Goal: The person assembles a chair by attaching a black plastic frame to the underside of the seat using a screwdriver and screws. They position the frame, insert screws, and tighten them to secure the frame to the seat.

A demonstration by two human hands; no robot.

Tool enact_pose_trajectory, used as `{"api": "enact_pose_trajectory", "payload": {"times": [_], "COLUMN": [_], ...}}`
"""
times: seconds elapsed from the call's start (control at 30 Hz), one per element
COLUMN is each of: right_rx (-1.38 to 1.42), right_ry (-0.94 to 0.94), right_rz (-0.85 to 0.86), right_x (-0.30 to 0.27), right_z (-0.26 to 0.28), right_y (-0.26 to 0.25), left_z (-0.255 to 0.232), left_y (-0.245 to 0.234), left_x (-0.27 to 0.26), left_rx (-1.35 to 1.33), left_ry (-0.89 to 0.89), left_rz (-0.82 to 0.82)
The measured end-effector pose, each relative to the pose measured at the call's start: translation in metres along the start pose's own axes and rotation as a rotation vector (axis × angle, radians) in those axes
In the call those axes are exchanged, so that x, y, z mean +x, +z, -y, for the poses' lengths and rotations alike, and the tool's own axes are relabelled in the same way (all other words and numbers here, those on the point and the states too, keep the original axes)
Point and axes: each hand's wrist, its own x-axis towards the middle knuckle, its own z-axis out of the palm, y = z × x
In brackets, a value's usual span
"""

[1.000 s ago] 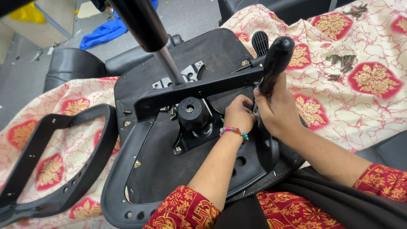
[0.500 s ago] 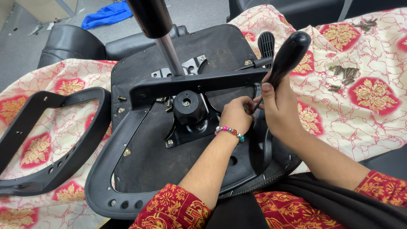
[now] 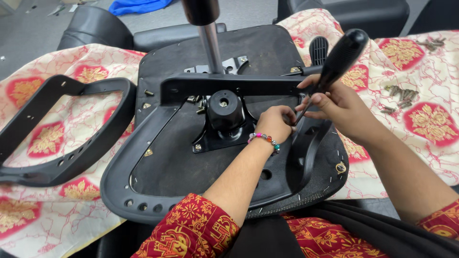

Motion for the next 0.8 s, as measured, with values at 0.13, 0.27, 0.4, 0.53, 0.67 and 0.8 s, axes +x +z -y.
{"api": "enact_pose_trajectory", "payload": {"times": [0.13, 0.27, 0.4, 0.53, 0.67, 0.8], "right_rx": [-0.01, -0.021, 0.071, 0.145, 0.009, -0.126], "right_ry": [-0.074, -0.071, -0.149, -0.171, -0.188, -0.277], "right_rz": [0.001, -0.06, -0.135, -0.191, -0.276, -0.235], "right_x": [-0.006, -0.015, -0.02, -0.02, -0.016, -0.015], "right_z": [-0.001, -0.003, -0.006, -0.014, -0.018, -0.012], "right_y": [0.007, 0.017, 0.022, 0.03, 0.047, 0.05], "left_z": [0.005, 0.011, 0.017, 0.02, 0.02, 0.02], "left_y": [0.003, 0.002, 0.005, 0.006, 0.005, 0.005], "left_x": [0.005, 0.013, 0.016, 0.02, 0.02, 0.022], "left_rx": [0.001, -0.086, -0.039, -0.05, -0.073, -0.074], "left_ry": [-0.038, -0.048, -0.013, -0.023, -0.03, -0.068], "left_rz": [0.069, 0.144, 0.115, 0.126, 0.133, 0.142]}}
